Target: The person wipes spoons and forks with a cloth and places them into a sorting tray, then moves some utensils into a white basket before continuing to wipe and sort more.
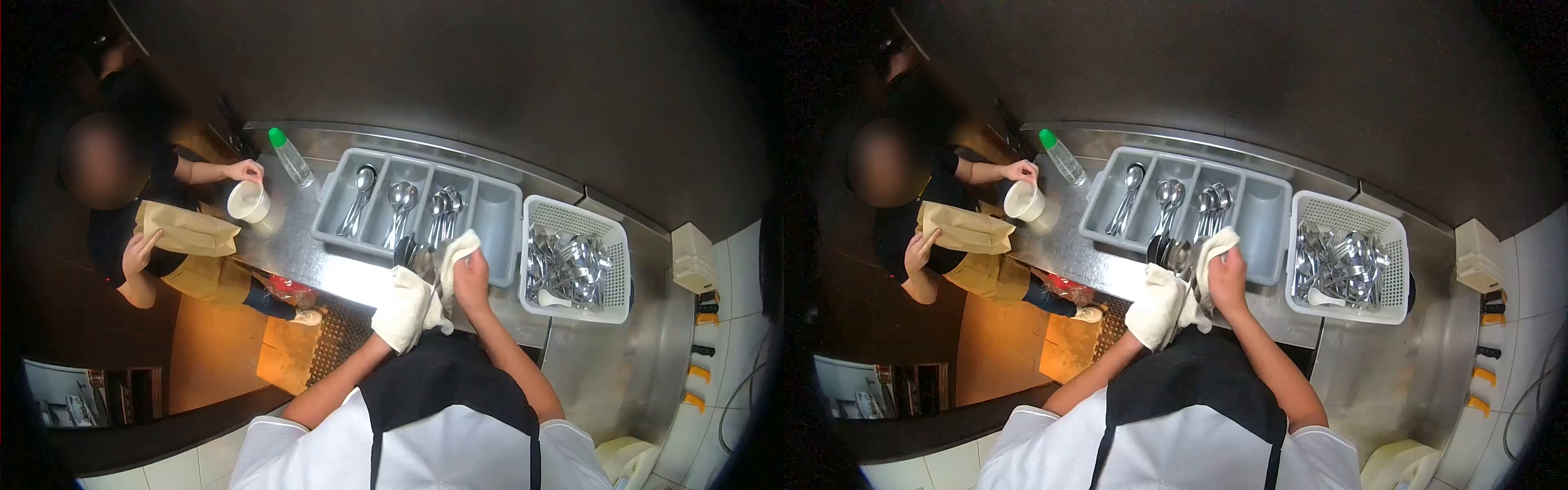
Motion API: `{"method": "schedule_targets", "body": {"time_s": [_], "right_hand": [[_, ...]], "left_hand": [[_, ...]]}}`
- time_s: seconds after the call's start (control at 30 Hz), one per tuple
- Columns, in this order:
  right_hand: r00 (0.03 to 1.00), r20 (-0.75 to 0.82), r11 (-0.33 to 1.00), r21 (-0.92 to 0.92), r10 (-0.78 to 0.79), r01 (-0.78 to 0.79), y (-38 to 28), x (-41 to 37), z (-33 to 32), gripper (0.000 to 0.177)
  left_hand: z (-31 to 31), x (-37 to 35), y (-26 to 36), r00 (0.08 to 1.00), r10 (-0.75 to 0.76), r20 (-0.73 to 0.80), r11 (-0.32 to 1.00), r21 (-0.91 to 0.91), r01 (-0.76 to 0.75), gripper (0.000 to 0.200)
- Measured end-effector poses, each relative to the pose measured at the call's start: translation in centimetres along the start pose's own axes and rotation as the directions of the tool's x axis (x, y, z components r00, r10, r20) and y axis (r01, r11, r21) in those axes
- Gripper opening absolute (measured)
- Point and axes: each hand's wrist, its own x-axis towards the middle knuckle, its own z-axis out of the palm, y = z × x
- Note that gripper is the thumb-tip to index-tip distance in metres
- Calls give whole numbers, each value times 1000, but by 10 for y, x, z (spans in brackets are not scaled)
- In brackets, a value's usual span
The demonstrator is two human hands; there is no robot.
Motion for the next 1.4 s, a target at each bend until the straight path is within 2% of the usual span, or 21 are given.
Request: {"method": "schedule_targets", "body": {"time_s": [0.07, 0.2, 0.27, 0.4, 0.43, 0.53, 0.6, 0.67, 0.7, 0.77, 0.83, 0.93, 0.97, 1.03, 1.1, 1.17, 1.2, 1.23, 1.27, 1.33, 1.4], "right_hand": [[994, -106, 1000, -4, 15, -16, -3, 4, 2, 31], [989, 135, 947, 306, 55, -94, -22, 3, 5, 41], [959, 267, 894, 400, 98, -203, -19, 5, 5, 41], [990, -13, 964, 229, 143, -136, -19, 39, 17, 28], [994, 1, 958, 266, 107, -103, -10, 44, 16, 23], [963, 50, 861, 437, 265, -259, 8, 33, 36, 22], [840, 215, 678, 508, 498, -531, -8, 2, 61, 25], [889, 342, 894, 219, 305, -391, -1, -36, 81, 29], [834, 439, 852, 239, 334, -466, 6, -30, 84, 29], [722, 568, 779, 210, 394, -590, 7, -7, 91, 27], [595, 672, 609, 263, 441, -748, 1, 26, 96, 22], [509, 809, 392, 383, 295, -836, -27, 41, 88, 20], [545, 781, 515, 347, 304, -784, -41, 35, 87, 19], [657, 740, 917, 151, 143, -370, -32, 18, 84, 18], [728, 686, 1000, 20, -25, 16, -29, 14, 77, 23], [873, 483, 984, 109, 74, -144, -31, 24, 67, 26], [918, 373, 962, 171, 135, -211, -33, 31, 63, 28], [944, 260, 932, 243, 204, -268, -34, 35, 59, 30], [940, 164, 901, 274, 299, -335, -34, 35, 56, 31], [863, 229, 784, 362, 450, -505, -19, 14, 53, 31], [933, 214, 918, 212, 290, -334, -22, -23, 62, 30]], "left_hand": [[-35, 5, 8, 997, -10, 83, 1000, 14, 9, 20], [-32, -3, 0, 994, -12, 111, 799, -596, 77, 19], [-27, -6, 4, 989, -71, 133, 828, -544, 133, 18], [-31, -12, 7, 992, -126, 21, 802, -587, 114, 13], [-39, -11, 10, 958, -162, 237, 910, -340, 238, 9], [-32, -24, 14, 883, -318, 346, 608, -640, 470, 5], [8, -39, 9, 900, -435, -36, 715, -622, 321, 11], [-4, -37, -5, 951, -310, 10, 896, -332, 296, 11], [-7, -36, -10, 946, -323, 35, 936, -135, 324, 12], [3, -30, -9, 833, -553, -15, 783, 333, 526, 11], [-7, -29, -21, 878, -429, 212, 601, 793, 102, 16], [-70, -14, -12, 897, -330, 295, 824, 553, 122, 17], [-71, -14, -13, 906, -310, 290, 884, 438, 162, 16], [-48, -27, -14, 935, -329, 132, 944, 80, 320, 18], [-38, -29, -11, 923, -385, -9, 879, -310, 363, 20], [-46, -19, -6, 906, -243, 348, 878, 477, 52, 23], [-46, -20, -2, 859, -394, 326, 895, -77, 440, 23], [-44, -25, 3, 766, -502, 403, 499, -588, 636, 24], [-43, -29, 9, 669, -510, 541, -132, -818, 560, 26], [-15, -34, 5, 853, -452, 260, 433, -773, 464, 26], [14, -30, 2, 852, -441, 282, 404, -786, 469, 26]]}}
